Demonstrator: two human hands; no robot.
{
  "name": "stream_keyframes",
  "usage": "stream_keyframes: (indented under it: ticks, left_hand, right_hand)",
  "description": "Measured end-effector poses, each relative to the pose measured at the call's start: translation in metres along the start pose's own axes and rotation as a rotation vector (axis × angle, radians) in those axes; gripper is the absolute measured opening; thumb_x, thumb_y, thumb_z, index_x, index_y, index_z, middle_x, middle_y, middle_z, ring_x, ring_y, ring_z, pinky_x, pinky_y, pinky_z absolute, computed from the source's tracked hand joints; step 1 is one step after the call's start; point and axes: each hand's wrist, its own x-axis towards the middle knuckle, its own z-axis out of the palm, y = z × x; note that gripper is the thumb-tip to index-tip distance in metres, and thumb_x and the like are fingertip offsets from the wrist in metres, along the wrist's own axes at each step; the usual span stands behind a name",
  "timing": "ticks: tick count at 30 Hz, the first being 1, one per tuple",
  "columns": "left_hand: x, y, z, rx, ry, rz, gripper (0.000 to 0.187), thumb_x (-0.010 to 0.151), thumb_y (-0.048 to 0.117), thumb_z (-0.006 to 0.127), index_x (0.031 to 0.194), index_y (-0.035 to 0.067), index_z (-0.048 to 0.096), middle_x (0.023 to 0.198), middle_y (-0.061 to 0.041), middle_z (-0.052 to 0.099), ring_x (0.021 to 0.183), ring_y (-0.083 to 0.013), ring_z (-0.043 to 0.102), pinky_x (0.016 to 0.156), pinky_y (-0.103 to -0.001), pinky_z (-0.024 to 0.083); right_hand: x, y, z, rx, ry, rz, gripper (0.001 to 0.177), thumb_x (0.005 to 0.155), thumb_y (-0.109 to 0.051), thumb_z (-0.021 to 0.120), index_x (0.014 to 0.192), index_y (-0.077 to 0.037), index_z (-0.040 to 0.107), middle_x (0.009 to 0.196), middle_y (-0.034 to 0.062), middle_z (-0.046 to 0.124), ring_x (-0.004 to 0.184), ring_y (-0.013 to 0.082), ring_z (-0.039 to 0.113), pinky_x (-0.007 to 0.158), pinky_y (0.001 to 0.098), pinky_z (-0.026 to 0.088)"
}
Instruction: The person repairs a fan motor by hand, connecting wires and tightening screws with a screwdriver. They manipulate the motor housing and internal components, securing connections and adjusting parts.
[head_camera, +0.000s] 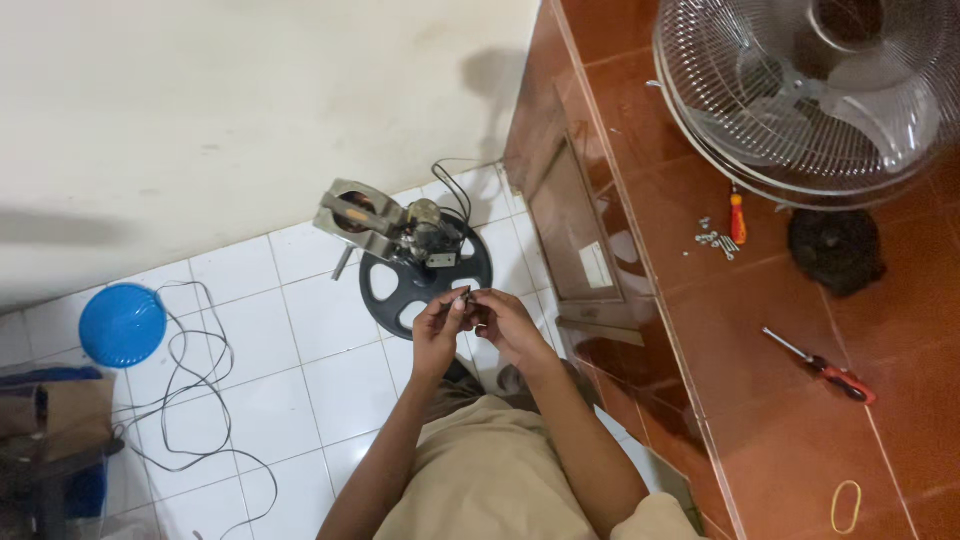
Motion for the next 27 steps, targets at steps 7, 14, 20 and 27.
stream_keyframes:
  ticks: [7, 14, 20, 27]
  left_hand:
    - [-0.017, 0.025, -0.041, 0.15, 0.041, 0.221, 0.027, 0.1, 0.01, 0.067, 0.125, -0.001, 0.067, 0.113, -0.007, 0.07, 0.091, -0.0113, 0.068, 0.08, -0.026, 0.058]
    - [-0.025, 0.019, -0.058, 0.226, 0.326, 0.144, 0.027, 0.101, 0.015, 0.068, 0.123, 0.0, 0.071, 0.098, -0.009, 0.075, 0.08, -0.0107, 0.068, 0.071, -0.025, 0.057]
    - [-0.025, 0.023, -0.044, 0.224, 0.43, 0.245, 0.027, 0.102, 0.017, 0.064, 0.122, 0.0, 0.071, 0.109, -0.007, 0.073, 0.088, -0.0101, 0.07, 0.072, -0.025, 0.06]
    - [-0.025, 0.019, -0.018, 0.239, 0.506, 0.296, 0.025, 0.103, 0.011, 0.064, 0.123, -0.002, 0.07, 0.11, -0.009, 0.071, 0.094, -0.0127, 0.067, 0.08, -0.026, 0.058]
  right_hand:
    - [0.037, 0.034, 0.023, -0.005, -0.154, 0.077, 0.014, 0.1, -0.021, 0.057, 0.102, -0.012, 0.068, 0.08, -0.0032, 0.061, 0.071, 0.0092, 0.056, 0.06, 0.0271, 0.043]
    - [0.063, 0.054, 0.028, -0.114, -0.213, 0.148, 0.021, 0.107, -0.032, 0.057, 0.102, -0.013, 0.063, 0.076, -0.0061, 0.054, 0.065, 0.0077, 0.049, 0.058, 0.0252, 0.04]
    - [0.061, 0.04, 0.042, -0.265, -0.209, 0.113, 0.016, 0.1, -0.026, 0.061, 0.111, -0.015, 0.065, 0.085, -0.0054, 0.063, 0.072, 0.0063, 0.057, 0.059, 0.0239, 0.041]
    - [0.058, 0.027, 0.029, -0.344, -0.188, 0.154, 0.032, 0.106, -0.04, 0.057, 0.105, -0.008, 0.06, 0.082, -0.0021, 0.064, 0.071, 0.0096, 0.063, 0.058, 0.0251, 0.048]
